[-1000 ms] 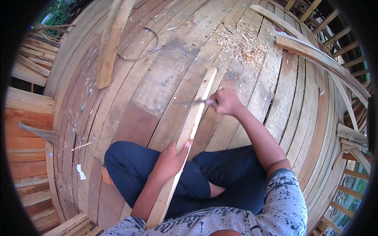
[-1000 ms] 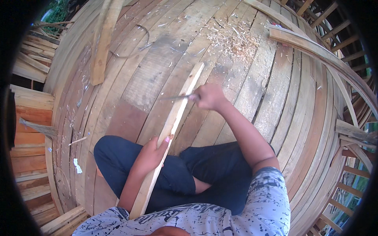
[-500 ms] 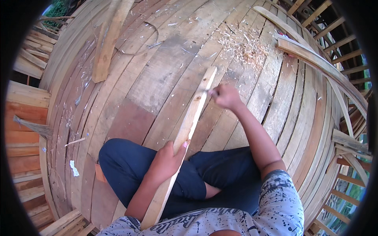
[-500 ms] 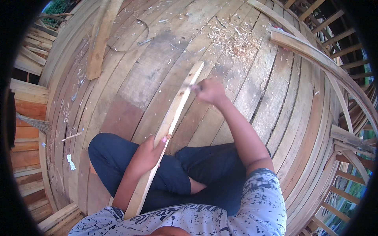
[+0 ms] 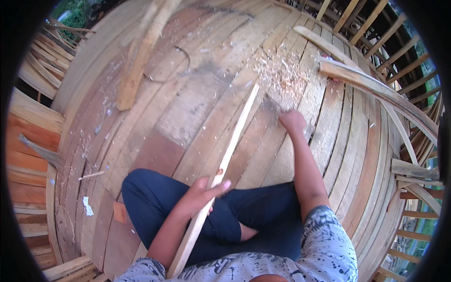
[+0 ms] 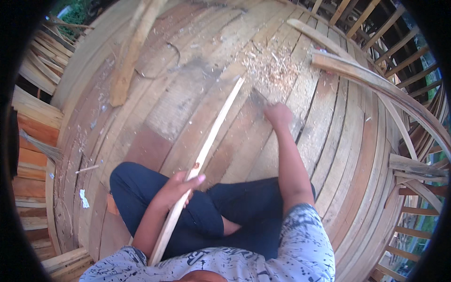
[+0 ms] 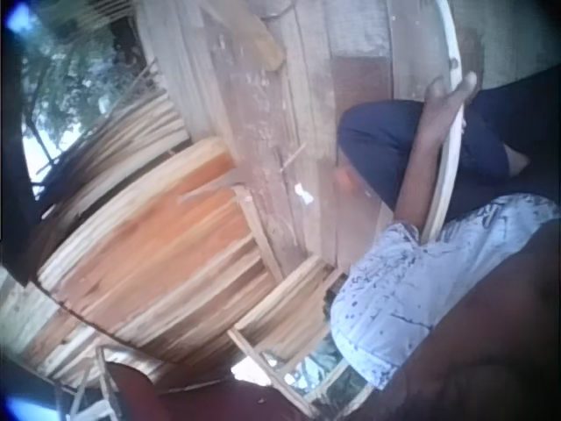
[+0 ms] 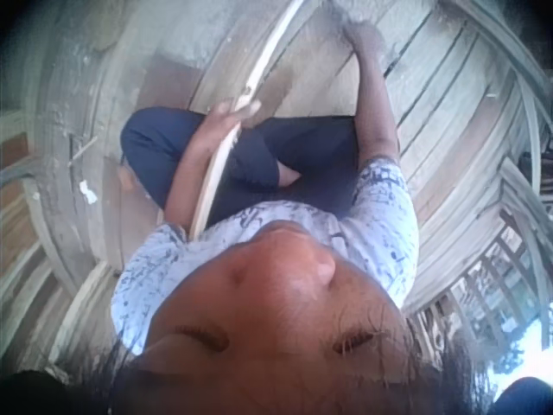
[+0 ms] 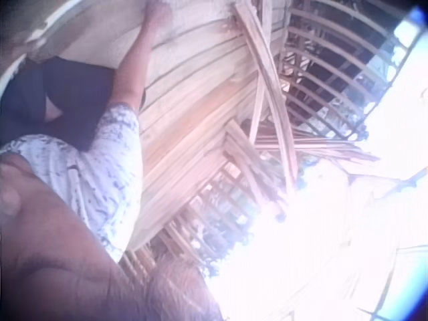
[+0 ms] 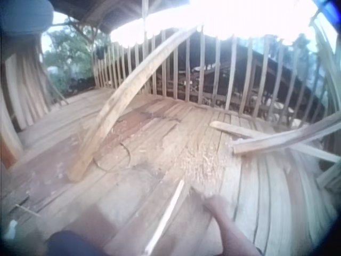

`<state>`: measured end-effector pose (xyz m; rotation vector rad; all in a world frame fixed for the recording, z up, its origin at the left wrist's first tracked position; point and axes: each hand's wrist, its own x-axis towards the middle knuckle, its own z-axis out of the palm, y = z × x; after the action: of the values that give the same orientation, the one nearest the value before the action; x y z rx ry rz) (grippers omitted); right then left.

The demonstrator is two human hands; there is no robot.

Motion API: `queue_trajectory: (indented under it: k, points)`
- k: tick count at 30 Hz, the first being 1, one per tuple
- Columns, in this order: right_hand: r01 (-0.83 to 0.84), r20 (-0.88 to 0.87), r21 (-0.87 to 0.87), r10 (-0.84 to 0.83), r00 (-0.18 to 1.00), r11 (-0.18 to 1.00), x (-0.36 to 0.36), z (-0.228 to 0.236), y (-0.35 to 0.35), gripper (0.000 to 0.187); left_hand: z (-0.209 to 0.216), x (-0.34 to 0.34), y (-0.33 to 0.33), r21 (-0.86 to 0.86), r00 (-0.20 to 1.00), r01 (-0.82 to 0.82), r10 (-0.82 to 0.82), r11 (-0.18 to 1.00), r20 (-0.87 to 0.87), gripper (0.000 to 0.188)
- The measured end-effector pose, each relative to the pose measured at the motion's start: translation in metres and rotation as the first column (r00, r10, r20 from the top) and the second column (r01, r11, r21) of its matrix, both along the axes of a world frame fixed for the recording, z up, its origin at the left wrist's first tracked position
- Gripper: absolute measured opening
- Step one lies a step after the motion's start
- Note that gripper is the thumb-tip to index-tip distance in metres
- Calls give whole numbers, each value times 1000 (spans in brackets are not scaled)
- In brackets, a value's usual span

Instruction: The person sits cross-legged on a wooden floor and uses a knife to shave and shape a long, thin piece of wood. They hold the wood with their left hand and carefully remove thin layers with the knife in their right hand, rotating the wood to work on different sides.

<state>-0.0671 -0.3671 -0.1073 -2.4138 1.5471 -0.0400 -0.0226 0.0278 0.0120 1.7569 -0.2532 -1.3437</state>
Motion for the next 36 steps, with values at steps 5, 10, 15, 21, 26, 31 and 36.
queue_trajectory:
  k: [5,10,15,21,26,31,36]
  points:
    - [-155,285,-3,150,947,988,-25,-2,9,50,-5,10,18,-231,869,-293,157,928,-469,36]
    - [-523,659,161,303,688,837,-24,24,39,33,-3,0,11,-247,846,-284,121,926,-519,36]
    - [-660,722,116,394,569,742,-38,50,83,23,-26,-1,9,-246,760,-284,61,927,-648,45]
    - [-814,635,83,599,488,575,-38,79,159,22,-42,11,12,-348,605,-352,-73,869,-793,48]
    - [-739,422,19,664,617,674,-35,65,195,37,-39,2,9,-386,531,-429,-117,817,-839,44]
    - [-548,439,-98,530,725,831,-33,58,224,53,-36,-13,11,-351,508,-434,-97,830,-856,43]
    - [-512,368,-313,599,712,800,-27,32,219,47,-50,-17,18,-270,442,-430,-60,862,-895,43]
